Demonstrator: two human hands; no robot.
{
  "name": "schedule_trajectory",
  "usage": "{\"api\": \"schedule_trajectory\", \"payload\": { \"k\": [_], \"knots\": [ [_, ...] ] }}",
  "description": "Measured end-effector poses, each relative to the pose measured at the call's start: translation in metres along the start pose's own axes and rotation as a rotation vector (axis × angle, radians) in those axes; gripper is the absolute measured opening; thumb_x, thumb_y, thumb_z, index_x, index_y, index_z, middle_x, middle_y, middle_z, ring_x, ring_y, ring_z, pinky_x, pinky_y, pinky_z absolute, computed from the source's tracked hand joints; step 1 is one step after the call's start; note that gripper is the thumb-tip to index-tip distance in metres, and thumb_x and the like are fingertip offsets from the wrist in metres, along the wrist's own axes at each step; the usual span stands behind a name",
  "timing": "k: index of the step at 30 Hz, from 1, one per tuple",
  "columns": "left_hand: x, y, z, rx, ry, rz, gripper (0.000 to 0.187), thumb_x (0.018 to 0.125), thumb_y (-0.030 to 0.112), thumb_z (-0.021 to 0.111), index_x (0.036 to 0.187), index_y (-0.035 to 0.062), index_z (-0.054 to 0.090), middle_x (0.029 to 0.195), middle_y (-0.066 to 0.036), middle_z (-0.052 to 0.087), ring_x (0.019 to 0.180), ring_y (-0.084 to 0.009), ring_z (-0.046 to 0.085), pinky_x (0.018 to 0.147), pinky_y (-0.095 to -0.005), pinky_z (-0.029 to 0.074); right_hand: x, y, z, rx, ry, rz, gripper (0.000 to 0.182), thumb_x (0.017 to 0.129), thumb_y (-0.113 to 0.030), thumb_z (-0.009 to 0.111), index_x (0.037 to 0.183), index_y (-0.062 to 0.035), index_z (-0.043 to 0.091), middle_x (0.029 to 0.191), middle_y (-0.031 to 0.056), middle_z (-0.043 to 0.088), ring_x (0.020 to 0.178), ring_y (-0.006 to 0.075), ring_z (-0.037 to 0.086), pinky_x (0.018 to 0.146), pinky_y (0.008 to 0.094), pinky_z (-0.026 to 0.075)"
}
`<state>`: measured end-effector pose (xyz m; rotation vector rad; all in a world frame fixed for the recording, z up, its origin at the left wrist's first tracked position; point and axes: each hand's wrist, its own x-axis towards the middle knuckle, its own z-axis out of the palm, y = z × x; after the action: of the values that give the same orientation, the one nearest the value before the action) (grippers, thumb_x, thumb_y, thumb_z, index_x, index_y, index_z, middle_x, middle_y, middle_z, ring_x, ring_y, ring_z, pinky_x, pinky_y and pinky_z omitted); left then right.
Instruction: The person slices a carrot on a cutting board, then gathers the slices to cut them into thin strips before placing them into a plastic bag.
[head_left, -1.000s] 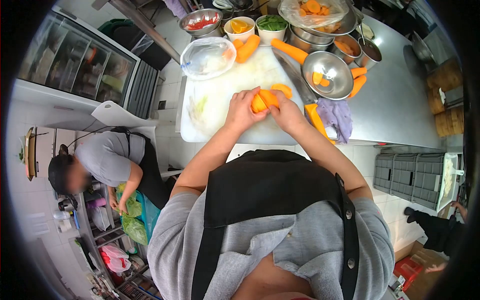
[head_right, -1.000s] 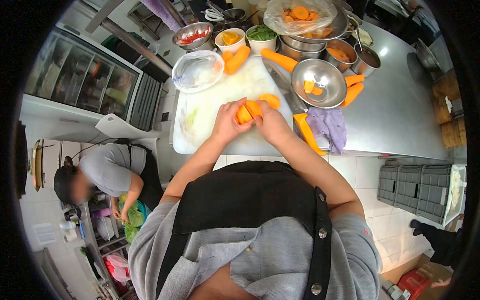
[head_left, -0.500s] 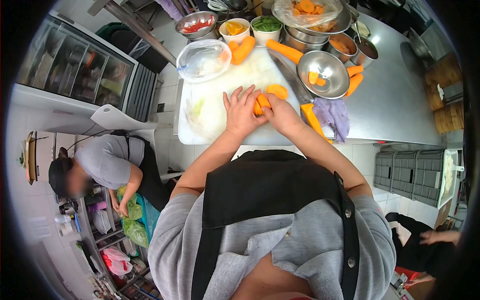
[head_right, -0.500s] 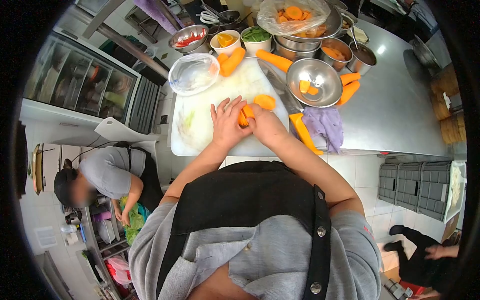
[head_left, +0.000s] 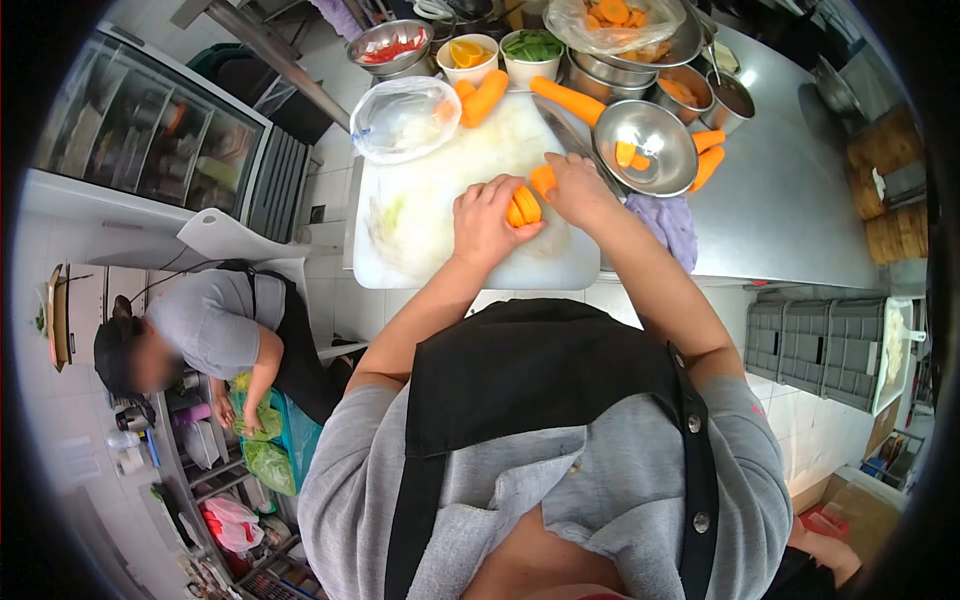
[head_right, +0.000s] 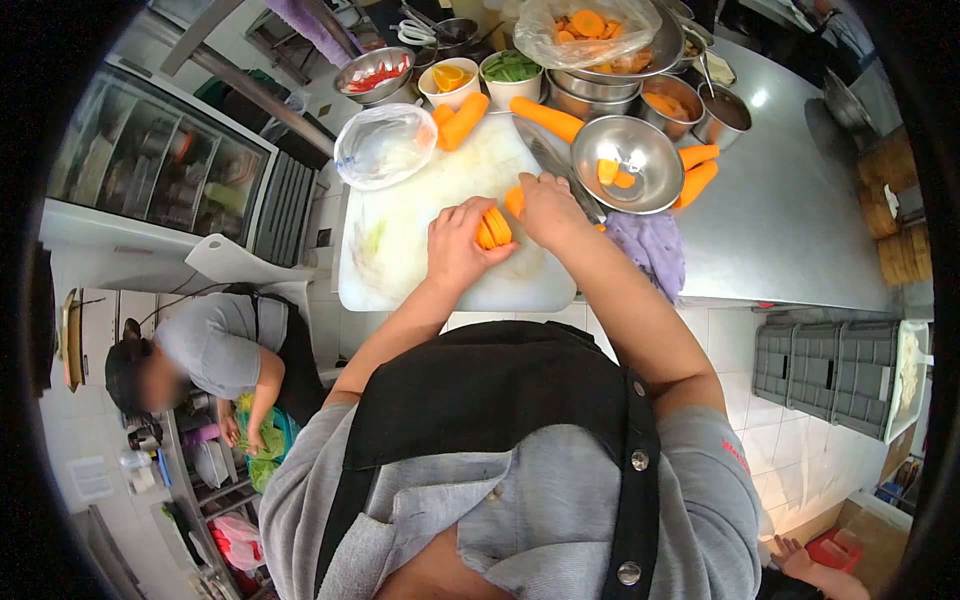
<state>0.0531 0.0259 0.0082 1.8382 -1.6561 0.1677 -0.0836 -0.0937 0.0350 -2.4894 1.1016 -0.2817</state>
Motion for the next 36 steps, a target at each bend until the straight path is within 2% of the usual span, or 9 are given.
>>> {"api": "schedule_trajectory", "payload": {
  "k": [6,12,15,18,21,27,30,33,36],
  "knots": [
    [0.0,-0.001,0.001,0.012,-0.014,0.003,0.068,0.057,0.039,0.086,0.118,0.0185,0.062,0.119,-0.002,0.062,0.102,-0.027,0.057,0.086,-0.0403,0.046,0.011,0.0,-0.006,0.117,-0.2,0.059,0.042,0.083,-0.02,0.066,0.121,-0.0031,0.057,0.119,0.0237,0.057,0.113,0.0392,0.056,0.099,0.0411,0.045],
    [0.004,0.002,0.002,0.049,-0.041,-0.028,0.069,0.058,0.042,0.085,0.121,0.0209,0.064,0.118,-0.001,0.062,0.1,-0.0266,0.057,0.085,-0.0402,0.047,0.02,0.02,0.021,0.387,-0.168,0.043,0.034,0.091,-0.022,0.057,0.117,-0.001,0.06,0.112,0.0272,0.06,0.107,0.0402,0.059,0.094,0.0411,0.048],
    [0.008,0.006,0.0,0.093,-0.124,-0.068,0.073,0.058,0.044,0.085,0.124,0.022,0.064,0.118,0.0,0.062,0.1,-0.027,0.057,0.086,-0.0401,0.046,0.017,0.02,0.036,0.833,-0.166,0.116,0.034,0.094,-0.024,0.051,0.117,-0.0001,0.06,0.112,0.0276,0.061,0.104,0.0413,0.06,0.092,0.0413,0.049],
    [0.007,0.007,-0.001,0.15,-0.072,-0.03,0.078,0.059,0.047,0.083,0.13,0.0227,0.06,0.116,-0.001,0.062,0.099,-0.0278,0.057,0.087,-0.0401,0.046,0.014,0.014,0.034,0.689,-0.144,0.017,0.034,0.096,-0.025,0.049,0.118,-0.0011,0.06,0.114,0.0242,0.061,0.107,0.0404,0.059,0.094,0.0429,0.047],
    [0.005,0.008,-0.006,0.212,0.016,0.052,0.081,0.064,0.048,0.081,0.136,0.0194,0.056,0.12,-0.005,0.062,0.102,-0.0289,0.058,0.089,-0.0407,0.046,0.002,-0.001,0.032,0.323,-0.002,0.028,0.033,0.096,-0.022,0.048,0.119,-0.0023,0.06,0.118,0.0209,0.06,0.111,0.0397,0.056,0.097,0.0445,0.044],
    [-0.003,-0.017,0.01,0.028,-0.026,0.084,0.079,0.069,0.043,0.077,0.138,0.0119,0.053,0.127,-0.011,0.06,0.108,-0.0275,0.06,0.09,-0.0404,0.047,-0.007,0.001,0.057,0.416,0.307,-0.116,0.034,0.094,-0.017,0.048,0.124,-0.0038,0.058,0.121,0.0195,0.057,0.116,0.0396,0.051,0.104,0.0458,0.036],
    [-0.002,-0.014,0.004,-0.046,-0.072,0.011,0.078,0.069,0.042,0.078,0.137,0.0118,0.054,0.128,-0.011,0.06,0.108,-0.0273,0.06,0.09,-0.0396,0.047,-0.009,0.001,0.063,0.49,0.344,-0.162,0.034,0.093,-0.018,0.05,0.124,-0.005,0.058,0.121,0.019,0.058,0.118,0.0389,0.049,0.105,0.0456,0.034],
    [0.002,-0.004,-0.005,0.023,-0.212,-0.08,0.083,0.07,0.044,0.077,0.141,0.0131,0.049,0.132,-0.012,0.058,0.114,-0.029,0.057,0.094,-0.0466,0.045,-0.013,-0.005,0.051,0.384,0.28,-0.19,0.035,0.095,-0.019,0.049,0.127,-0.0066,0.058,0.128,0.0178,0.055,0.126,0.038,0.044,0.109,0.0472,0.03],
    [0.007,-0.005,-0.003,0.082,-0.166,-0.015,0.089,0.072,0.051,0.073,0.147,0.0158,0.041,0.14,-0.011,0.052,0.124,-0.03,0.05,0.099,-0.0521,0.04,-0.008,0.001,0.06,0.193,0.222,-0.121,0.041,0.097,-0.025,0.046,0.135,-0.0091,0.053,0.142,0.016,0.047,0.137,0.0374,0.035,0.114,0.05,0.024]
  ]
}}
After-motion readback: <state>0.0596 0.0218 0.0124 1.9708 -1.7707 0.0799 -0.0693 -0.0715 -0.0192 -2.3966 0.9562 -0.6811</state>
